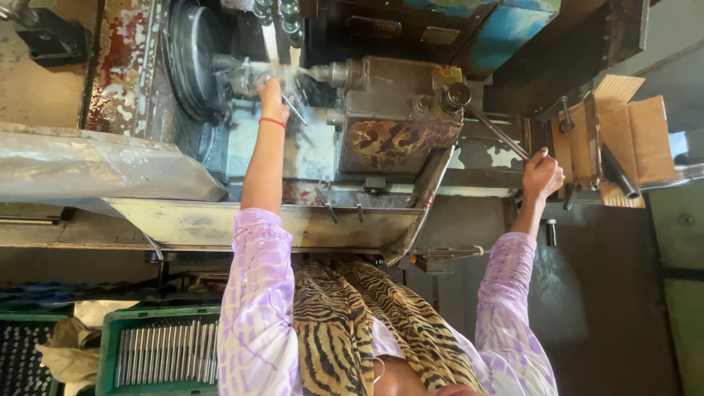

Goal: The person repeatedly picks up metal rods from a green crate, inserts them into a grinding machine, and operates a lever to process them. After each cycle, the person removes the rod and places it back into the crate. The process is repeated continuously throughout the clip.

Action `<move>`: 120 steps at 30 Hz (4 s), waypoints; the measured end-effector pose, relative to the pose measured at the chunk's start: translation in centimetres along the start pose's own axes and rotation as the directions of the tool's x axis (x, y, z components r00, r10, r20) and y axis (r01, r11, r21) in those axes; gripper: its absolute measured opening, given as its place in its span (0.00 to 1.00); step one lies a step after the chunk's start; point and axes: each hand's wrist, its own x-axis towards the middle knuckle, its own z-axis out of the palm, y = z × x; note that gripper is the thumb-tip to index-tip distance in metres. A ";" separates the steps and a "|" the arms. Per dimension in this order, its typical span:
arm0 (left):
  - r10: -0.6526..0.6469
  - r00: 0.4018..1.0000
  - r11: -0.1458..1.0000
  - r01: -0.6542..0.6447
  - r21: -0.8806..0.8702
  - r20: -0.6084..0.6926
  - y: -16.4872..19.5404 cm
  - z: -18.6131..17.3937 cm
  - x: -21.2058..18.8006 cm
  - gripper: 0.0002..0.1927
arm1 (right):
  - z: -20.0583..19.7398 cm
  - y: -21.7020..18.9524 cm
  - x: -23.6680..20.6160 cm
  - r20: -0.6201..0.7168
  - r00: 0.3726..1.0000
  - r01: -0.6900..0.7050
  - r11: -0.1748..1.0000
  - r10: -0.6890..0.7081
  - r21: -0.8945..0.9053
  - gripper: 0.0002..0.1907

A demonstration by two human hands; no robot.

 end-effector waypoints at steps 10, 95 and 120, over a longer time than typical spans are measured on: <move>-0.010 0.999 1.000 0.012 0.023 -0.047 0.4 -0.3 0.0 0.30 | -0.3 -0.4 0.0 0.010 1.000 -0.022 1.000 0.022 0.014 0.29; 0.245 0.968 0.938 -0.250 -0.239 -0.053 0.7 1.0 -0.1 0.43 | -1.3 2.3 -5.6 -0.056 0.975 0.220 0.910 -0.214 0.352 0.17; 0.584 0.787 0.808 -0.587 -0.051 0.200 4.2 -2.3 -15.1 0.09 | -4.6 -2.4 -35.1 0.757 0.152 -0.866 -0.284 0.635 0.411 0.13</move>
